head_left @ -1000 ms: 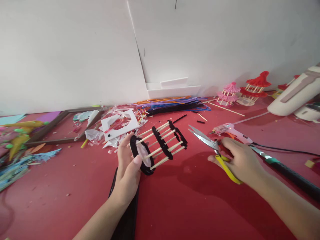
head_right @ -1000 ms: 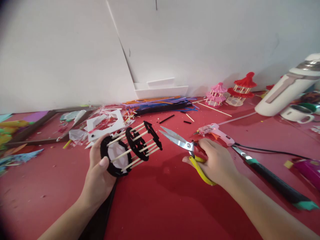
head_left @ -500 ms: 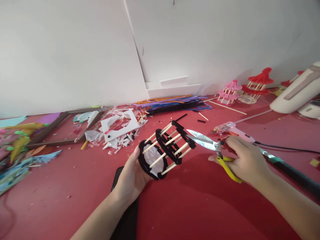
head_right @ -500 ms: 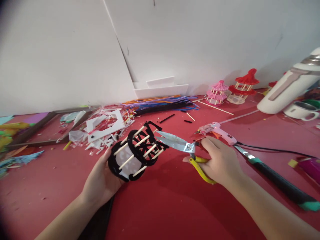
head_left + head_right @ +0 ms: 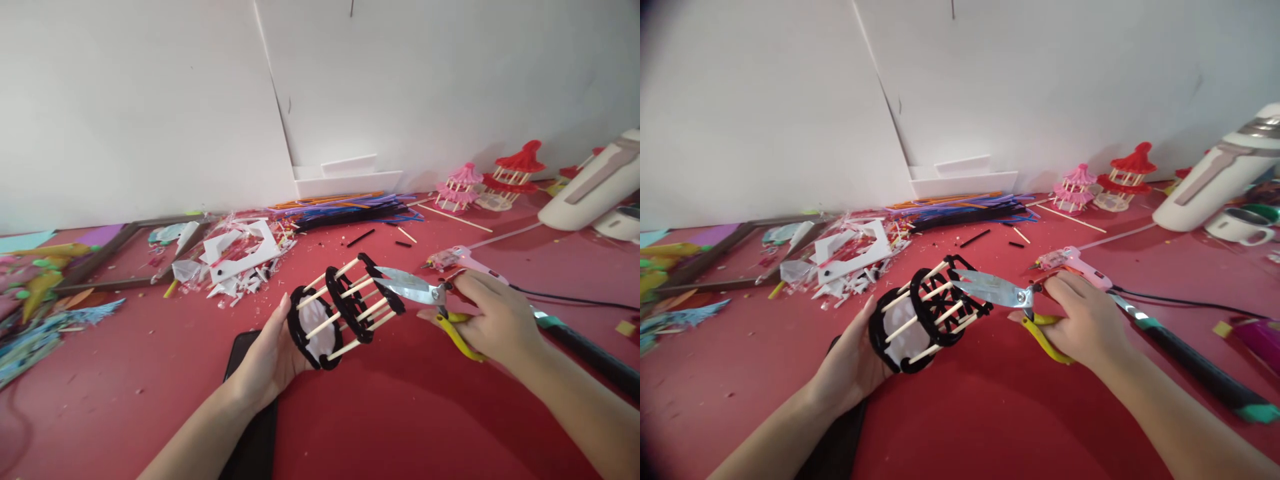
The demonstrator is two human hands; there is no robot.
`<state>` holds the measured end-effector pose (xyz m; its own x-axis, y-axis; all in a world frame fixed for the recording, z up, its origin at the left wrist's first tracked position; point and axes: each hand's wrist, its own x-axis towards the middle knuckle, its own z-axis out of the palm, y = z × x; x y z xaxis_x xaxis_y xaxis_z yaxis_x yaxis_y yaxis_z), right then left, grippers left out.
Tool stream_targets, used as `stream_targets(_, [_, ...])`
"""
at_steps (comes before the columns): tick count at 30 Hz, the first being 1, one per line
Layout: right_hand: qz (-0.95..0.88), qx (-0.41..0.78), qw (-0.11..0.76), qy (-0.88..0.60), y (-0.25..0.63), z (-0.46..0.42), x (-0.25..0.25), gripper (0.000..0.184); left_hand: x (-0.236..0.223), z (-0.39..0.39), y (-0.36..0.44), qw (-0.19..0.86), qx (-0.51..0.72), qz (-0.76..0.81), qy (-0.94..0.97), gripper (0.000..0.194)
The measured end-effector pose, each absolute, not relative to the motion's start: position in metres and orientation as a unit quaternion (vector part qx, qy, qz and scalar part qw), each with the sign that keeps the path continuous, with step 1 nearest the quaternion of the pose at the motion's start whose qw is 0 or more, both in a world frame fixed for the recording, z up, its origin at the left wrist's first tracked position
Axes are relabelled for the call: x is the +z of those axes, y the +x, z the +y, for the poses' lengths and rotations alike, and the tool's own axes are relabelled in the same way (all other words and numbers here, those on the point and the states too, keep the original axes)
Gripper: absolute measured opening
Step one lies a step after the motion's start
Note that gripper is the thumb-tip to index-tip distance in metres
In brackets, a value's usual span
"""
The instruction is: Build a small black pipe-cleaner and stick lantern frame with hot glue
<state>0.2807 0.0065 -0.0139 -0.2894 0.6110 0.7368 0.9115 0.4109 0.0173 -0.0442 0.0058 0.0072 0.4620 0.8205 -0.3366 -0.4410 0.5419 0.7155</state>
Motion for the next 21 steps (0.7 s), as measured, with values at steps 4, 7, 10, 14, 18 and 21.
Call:
stream_targets(4, [-0.770,-0.228,0.337,-0.492,0.2805,0.0070,-0.0135,0.039,0.0068,0.0068,-0.0458,0.817,0.391,0.336,0.257,0.048])
stream_targets(7, [-0.765,-0.227,0.336,-0.500,0.2800,0.0065,-0.0136,0.036,0.0067,0.0069,-0.0457,0.823,0.381,0.330,0.262,0.049])
stream_targets(10, [-0.768,-0.235,0.337,-0.491,0.2797,0.0059,-0.0135,0.036,0.0064,0.0067,-0.0455,0.822,0.372,0.334,0.272,0.052])
stream_targets(14, [-0.770,-0.232,0.337,-0.490,0.2794,0.0057,-0.0132,0.038,0.0054,0.0065,-0.0463,0.823,0.370,0.333,0.272,0.051])
stream_targets(18, [-0.772,-0.228,0.343,-0.483,0.2796,0.0064,-0.0117,0.041,0.0054,0.0068,-0.0471,0.829,0.365,0.323,0.275,0.050])
stream_targets(21, [-0.782,-0.214,0.346,-0.472,0.2792,0.0057,-0.0096,0.044,0.0063,0.0074,-0.0475,0.829,0.361,0.326,0.276,0.053])
